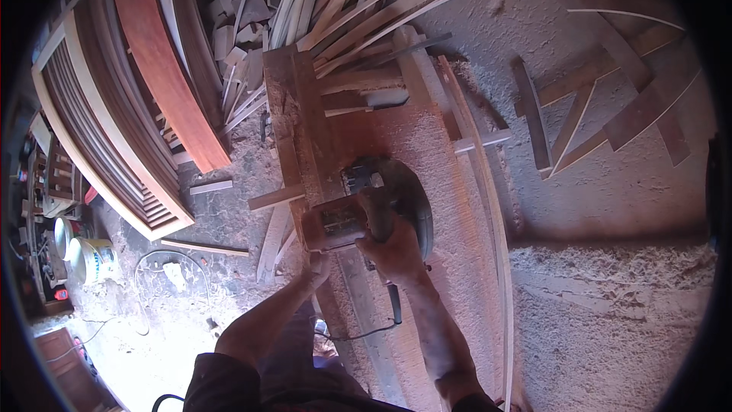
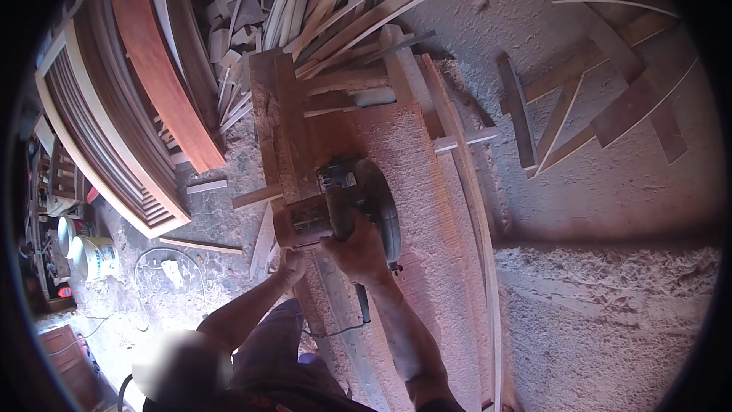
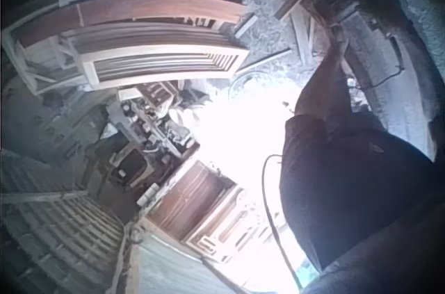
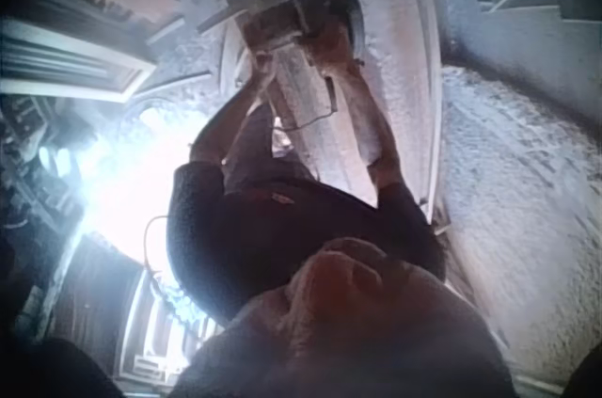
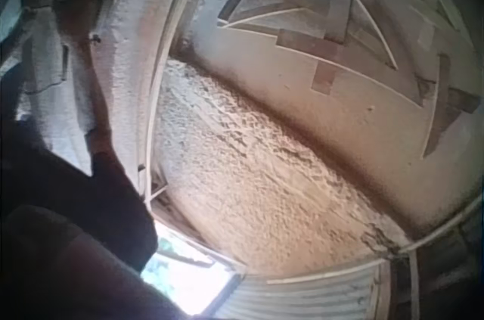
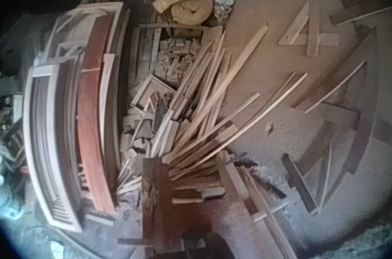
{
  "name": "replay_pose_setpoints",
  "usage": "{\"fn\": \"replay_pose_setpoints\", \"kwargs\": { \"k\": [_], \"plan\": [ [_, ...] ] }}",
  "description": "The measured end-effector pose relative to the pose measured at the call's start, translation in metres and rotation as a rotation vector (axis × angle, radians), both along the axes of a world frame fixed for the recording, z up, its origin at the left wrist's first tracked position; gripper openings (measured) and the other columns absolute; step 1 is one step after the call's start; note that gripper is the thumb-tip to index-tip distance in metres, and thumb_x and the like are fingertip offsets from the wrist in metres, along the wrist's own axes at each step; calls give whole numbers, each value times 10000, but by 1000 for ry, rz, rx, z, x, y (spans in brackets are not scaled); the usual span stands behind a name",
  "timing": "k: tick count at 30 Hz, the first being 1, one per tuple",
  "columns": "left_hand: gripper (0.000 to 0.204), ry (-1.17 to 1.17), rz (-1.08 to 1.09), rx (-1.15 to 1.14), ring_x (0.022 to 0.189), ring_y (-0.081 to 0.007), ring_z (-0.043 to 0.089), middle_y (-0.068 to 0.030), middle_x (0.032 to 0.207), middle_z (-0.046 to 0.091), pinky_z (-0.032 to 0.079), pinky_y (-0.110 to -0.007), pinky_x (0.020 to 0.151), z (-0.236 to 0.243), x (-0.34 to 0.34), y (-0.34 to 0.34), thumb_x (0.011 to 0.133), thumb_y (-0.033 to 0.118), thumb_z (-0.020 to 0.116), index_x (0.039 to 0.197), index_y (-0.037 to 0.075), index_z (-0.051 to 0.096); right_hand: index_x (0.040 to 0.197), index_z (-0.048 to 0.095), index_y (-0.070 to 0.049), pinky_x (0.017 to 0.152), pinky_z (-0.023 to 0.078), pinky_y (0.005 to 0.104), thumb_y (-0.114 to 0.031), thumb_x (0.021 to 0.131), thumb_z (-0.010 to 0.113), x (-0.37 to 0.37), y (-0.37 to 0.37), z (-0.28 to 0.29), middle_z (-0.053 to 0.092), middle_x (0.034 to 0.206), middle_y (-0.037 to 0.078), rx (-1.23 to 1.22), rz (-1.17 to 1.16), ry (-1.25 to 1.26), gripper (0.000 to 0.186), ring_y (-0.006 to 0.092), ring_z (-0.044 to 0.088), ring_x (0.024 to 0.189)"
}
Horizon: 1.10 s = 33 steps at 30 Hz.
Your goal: The person uses a handheld circular saw to cut a long plank of wood resting on a makeshift wooden frame. The person guides the saw along the length of the plank, making multiple passes to trim the wood. The workspace is cluttered with various pieces of lumber and tools.
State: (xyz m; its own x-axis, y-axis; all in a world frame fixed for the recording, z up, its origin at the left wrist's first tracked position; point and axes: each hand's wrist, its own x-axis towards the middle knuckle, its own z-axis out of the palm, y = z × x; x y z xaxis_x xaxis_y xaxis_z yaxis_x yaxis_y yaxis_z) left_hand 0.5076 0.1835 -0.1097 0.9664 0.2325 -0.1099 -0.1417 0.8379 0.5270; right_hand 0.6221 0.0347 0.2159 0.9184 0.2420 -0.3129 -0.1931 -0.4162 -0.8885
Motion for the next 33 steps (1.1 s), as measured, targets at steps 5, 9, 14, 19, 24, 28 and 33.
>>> {"fn": "replay_pose_setpoints", "kwargs": {
  "k": [5, 9, 14, 19, 24, 28, 33],
  "plan": [
    [278, 178, 11, -100, 990, -146, 636, -4, 1093, 677, 516, -305, 868, -22, 4, 19, 983, 298, 710, 1199, 135, 646, 1179, 634, 20, 845, 558, 410, -156, 789, 788, 13, 12, 1, 727, 983, 206, 27, 6, -64, 454, 306, 733, 949],
    [293, 141, -52, 573, 1065, -182, 602, -40, 1183, 628, 497, -342, 926, 42, 19, 0, 1038, 255, 610, 1287, 104, 580, 1141, 644, 21, 743, 526, 347, -108, 798, 775, 18, 8, 1, 671, 909, 81, -49, -11, -85, 389, 171, 638, 837],
    [342, 100, -12, 1070, 1149, -238, 567, -87, 1303, 563, 476, -390, 1001, 114, 41, 7, 1112, 189, 461, 1426, 56, 486, 1162, 648, 26, 704, 521, 321, -77, 798, 766, 27, 14, -2, 658, 889, 30, 1, -14, -73, 396, 108, 608, 790],
    [578, 185, -121, 682, 1246, -225, 503, -110, 1409, 482, 444, -375, 1038, 113, 34, 4, 1084, 197, 538, 1573, 49, 267, 1239, 639, 28, 735, 529, 309, -54, 794, 754, 41, 22, -9, 682, 939, 54, 103, 3, -104, 467, 112, 629, 828],
    [748, 175, -91, 1149, 1309, -249, 451, -163, 1513, 365, 431, -398, 1059, 103, 33, 15, 1076, 229, 555, 1641, 38, 104, 1226, 634, 21, 900, 546, 421, -196, 779, 778, 56, 32, -1, 728, 1045, 232, 5, 16, -77, 518, 359, 723, 1025],
    [834, 227, -161, 1111, 1474, -340, 303, -230, 1639, 208, 300, -437, 1188, 145, 35, 13, 1072, 329, 540, 1644, 1, 28, 1210, 638, 28, 886, 549, 421, -198, 776, 781, 66, 33, -4, 730, 1028, 230, 0, 11, -52, 510, 350, 729, 1003],
    [886, 143, -82, 1297, 1533, -386, 199, -248, 1676, 141, 164, -450, 1250, 143, 40, 21, 1072, 360, 538, 1643, -12, -28, 1162, 645, 47, 850, 559, 410, -188, 775, 780, 77, 42, 0, 738, 986, 225, 16, 17, -89, 473, 329, 742, 955]
  ]
}}
